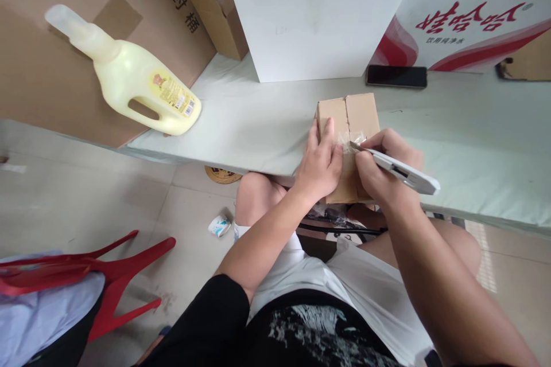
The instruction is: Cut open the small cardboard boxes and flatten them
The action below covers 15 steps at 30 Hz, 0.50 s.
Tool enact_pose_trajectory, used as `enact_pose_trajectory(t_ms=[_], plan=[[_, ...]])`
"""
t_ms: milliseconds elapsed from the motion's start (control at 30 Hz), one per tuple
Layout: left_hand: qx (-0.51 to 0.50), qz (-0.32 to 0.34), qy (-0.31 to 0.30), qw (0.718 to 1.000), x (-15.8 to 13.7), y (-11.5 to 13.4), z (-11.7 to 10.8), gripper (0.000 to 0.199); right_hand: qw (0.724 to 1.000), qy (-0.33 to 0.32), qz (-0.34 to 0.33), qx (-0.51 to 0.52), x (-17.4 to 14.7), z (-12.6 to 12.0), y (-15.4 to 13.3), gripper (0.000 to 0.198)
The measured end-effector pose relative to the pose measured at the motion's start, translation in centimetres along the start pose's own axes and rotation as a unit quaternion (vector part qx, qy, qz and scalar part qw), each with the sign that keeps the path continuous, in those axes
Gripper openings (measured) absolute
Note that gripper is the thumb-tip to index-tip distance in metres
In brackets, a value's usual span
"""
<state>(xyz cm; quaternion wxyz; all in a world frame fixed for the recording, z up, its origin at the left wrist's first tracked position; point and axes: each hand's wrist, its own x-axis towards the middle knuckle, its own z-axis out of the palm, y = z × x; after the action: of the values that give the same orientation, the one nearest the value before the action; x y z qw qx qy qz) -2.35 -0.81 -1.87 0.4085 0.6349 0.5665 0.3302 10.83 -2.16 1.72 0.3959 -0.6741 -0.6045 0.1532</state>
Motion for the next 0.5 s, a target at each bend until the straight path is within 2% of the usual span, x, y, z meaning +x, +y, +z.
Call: enact_pose_trajectory(t_ms=[333,500], plan=[[0.006,0.003,0.002,1.0,0.12,-0.31,0.15,0.059,0.999,-0.013,0.019,0.026,-0.02,-0.4,-0.29,0.006],[0.008,-0.002,-0.004,1.0,0.11,-0.12,0.06,0.06,1.0,0.0,0.002,0.02,-0.27,-0.21,-0.01,0.005]])
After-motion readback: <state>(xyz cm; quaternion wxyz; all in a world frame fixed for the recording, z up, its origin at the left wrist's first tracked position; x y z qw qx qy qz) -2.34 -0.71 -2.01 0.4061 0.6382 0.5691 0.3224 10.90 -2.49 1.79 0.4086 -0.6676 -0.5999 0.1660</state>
